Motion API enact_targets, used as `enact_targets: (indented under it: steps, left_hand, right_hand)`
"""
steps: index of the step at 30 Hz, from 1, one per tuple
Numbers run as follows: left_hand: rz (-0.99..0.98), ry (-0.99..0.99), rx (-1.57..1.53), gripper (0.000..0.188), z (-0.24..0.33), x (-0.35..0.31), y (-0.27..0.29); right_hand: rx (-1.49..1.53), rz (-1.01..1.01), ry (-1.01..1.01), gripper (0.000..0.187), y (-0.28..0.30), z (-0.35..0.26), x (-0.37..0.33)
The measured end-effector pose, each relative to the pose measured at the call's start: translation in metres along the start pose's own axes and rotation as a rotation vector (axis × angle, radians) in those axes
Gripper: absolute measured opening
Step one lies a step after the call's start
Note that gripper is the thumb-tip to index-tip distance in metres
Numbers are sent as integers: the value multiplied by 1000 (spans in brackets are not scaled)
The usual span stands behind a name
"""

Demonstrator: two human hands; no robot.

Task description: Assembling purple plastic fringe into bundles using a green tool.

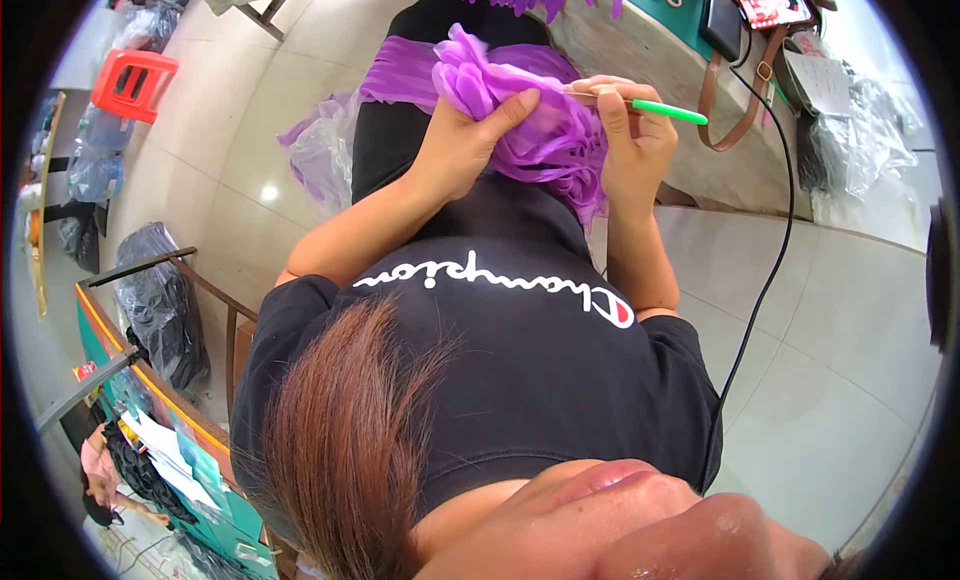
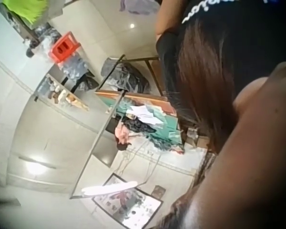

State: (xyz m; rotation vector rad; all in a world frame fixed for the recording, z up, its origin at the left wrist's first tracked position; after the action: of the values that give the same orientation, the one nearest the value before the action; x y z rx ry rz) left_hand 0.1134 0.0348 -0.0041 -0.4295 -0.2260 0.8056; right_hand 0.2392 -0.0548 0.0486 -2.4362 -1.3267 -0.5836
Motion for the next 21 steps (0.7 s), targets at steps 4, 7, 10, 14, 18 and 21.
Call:
enact_targets:
  steps: [4, 7, 10, 14, 18, 21]
  left_hand:
    - [-13, -28, -9, 20, -3, 0, 2]
    - [-10, 6, -54, 20, -3, 0, 1]
    - [0, 36, -93, 18, -5, 0, 1]
    - [20, 11, -83, 17, -5, 0, 4]
    - [43, -38, -42, 17, -3, 0, 8]
    - [46, -89, -11, 16, 1, 0, 8]
  right_hand:
    - [25, 60, -143, 17, 7, 20, -9]
    - [54, 77, -209, 18, 9, 26, -12]
    - [71, 77, -242, 19, 7, 28, -15]
    - [64, 88, -220, 19, 5, 28, -16]
    - [32, 82, -195, 18, 3, 21, -16]
    - [24, 75, -155, 17, 0, 17, -16]
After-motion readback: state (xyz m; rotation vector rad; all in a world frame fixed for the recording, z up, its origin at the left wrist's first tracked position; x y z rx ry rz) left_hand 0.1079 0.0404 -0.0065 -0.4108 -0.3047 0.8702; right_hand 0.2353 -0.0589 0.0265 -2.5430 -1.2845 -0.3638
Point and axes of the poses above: each hand's wrist, its own x-axis towards the middle knuckle, its own y-axis out of the back of the hand, z = x × y, the point moved 9 cm from there along x, towards the middle knuckle, and after that the axes turned 2 degrees about -y, right-handed, at the moved point
